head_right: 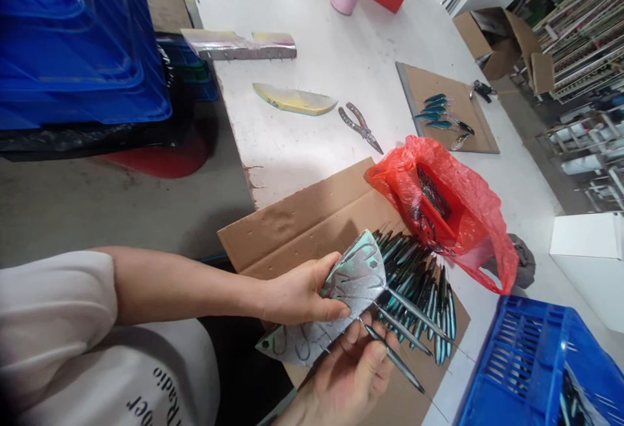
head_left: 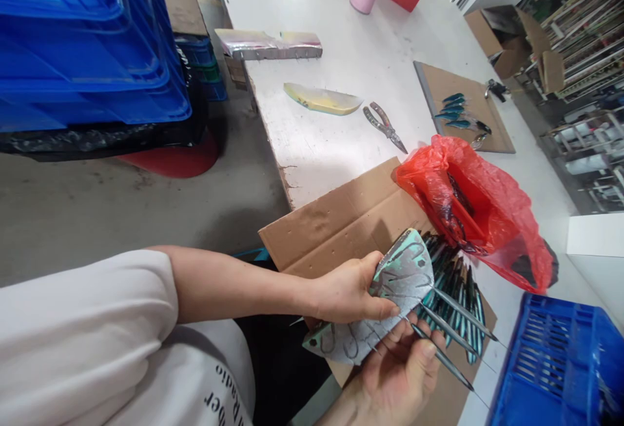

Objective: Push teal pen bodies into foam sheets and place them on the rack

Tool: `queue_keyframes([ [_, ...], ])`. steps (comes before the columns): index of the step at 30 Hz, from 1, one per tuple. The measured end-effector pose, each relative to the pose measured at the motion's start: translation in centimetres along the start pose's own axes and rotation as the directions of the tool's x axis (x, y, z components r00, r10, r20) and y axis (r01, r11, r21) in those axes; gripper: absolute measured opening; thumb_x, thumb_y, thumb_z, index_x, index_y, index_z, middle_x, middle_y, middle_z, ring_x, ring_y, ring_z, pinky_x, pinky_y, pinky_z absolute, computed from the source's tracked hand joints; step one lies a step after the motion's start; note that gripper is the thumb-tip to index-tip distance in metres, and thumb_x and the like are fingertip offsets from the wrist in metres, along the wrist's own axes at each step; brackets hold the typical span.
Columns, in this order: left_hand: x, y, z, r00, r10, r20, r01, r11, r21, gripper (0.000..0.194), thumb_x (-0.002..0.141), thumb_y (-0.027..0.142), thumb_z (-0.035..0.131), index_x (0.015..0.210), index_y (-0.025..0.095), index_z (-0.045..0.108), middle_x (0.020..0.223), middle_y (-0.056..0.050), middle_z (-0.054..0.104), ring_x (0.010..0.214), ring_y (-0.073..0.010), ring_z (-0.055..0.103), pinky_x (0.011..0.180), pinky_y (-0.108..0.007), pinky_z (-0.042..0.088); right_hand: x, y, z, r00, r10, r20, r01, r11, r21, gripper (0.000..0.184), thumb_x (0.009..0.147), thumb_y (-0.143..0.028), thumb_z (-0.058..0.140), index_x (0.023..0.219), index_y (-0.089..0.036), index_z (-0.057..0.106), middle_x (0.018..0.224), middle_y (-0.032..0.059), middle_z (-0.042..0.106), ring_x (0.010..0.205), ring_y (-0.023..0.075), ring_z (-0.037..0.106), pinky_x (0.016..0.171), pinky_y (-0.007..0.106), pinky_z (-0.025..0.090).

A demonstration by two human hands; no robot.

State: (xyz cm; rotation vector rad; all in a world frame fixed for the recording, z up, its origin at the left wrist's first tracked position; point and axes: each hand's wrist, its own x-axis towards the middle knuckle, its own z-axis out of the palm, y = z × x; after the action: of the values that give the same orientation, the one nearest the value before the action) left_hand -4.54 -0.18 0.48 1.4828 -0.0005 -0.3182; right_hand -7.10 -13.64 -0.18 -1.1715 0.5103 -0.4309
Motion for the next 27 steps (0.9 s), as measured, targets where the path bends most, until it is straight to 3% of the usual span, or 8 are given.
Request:
queue_keyframes([
  [9, 0.02, 0.00, -0.06, 1.000, 0.013, 0.004, -0.013, 1.000, -0.007, 0.039, 0.067, 0.035, 0.062, 0.096, 0.018, 0.044, 0.081, 0.001, 0.057, 0.070, -0.0137, 0.054, 0.053, -0.020, 0.038, 0.19, 0.04, -0.05, 1.000, 0.019, -0.019, -0.019, 1.000, 0.015, 0.019, 0.071, -0.017, 0.058, 0.089, -0.022, 0.060, 0.083, -0.0055, 0.064, 0.078, 0.0059, 0.062, 0.068, 0.014, 0.052],
  [17, 0.05, -0.07, 0.01, 1.000, 0.017, 0.001, -0.017, 1.000, -0.014, 0.040, 0.067, 0.035, 0.062, 0.097, 0.017, 0.044, 0.080, 0.000, 0.057, 0.070, -0.0133, 0.054, 0.054, -0.020, 0.038, 0.37, 0.28, -0.38, 0.999, -0.028, 0.035, 0.028, 1.000, -0.009, 0.017, 0.072, -0.017, 0.057, 0.089, -0.023, 0.059, 0.083, -0.0048, 0.063, 0.078, 0.0052, 0.061, 0.069, 0.016, 0.052],
  [27, 0.01, 0.18, -0.20, 1.000, 0.014, 0.007, -0.014, 1.000, 0.013, 0.039, 0.067, 0.036, 0.062, 0.097, 0.017, 0.044, 0.082, -0.001, 0.058, 0.072, -0.0144, 0.054, 0.055, -0.020, 0.039, 0.21, 0.10, -0.19, 1.000, 0.014, -0.009, -0.014, 1.000, 0.004, 0.018, 0.071, -0.018, 0.058, 0.089, -0.023, 0.060, 0.085, -0.0050, 0.062, 0.079, 0.0051, 0.061, 0.067, 0.014, 0.051],
])
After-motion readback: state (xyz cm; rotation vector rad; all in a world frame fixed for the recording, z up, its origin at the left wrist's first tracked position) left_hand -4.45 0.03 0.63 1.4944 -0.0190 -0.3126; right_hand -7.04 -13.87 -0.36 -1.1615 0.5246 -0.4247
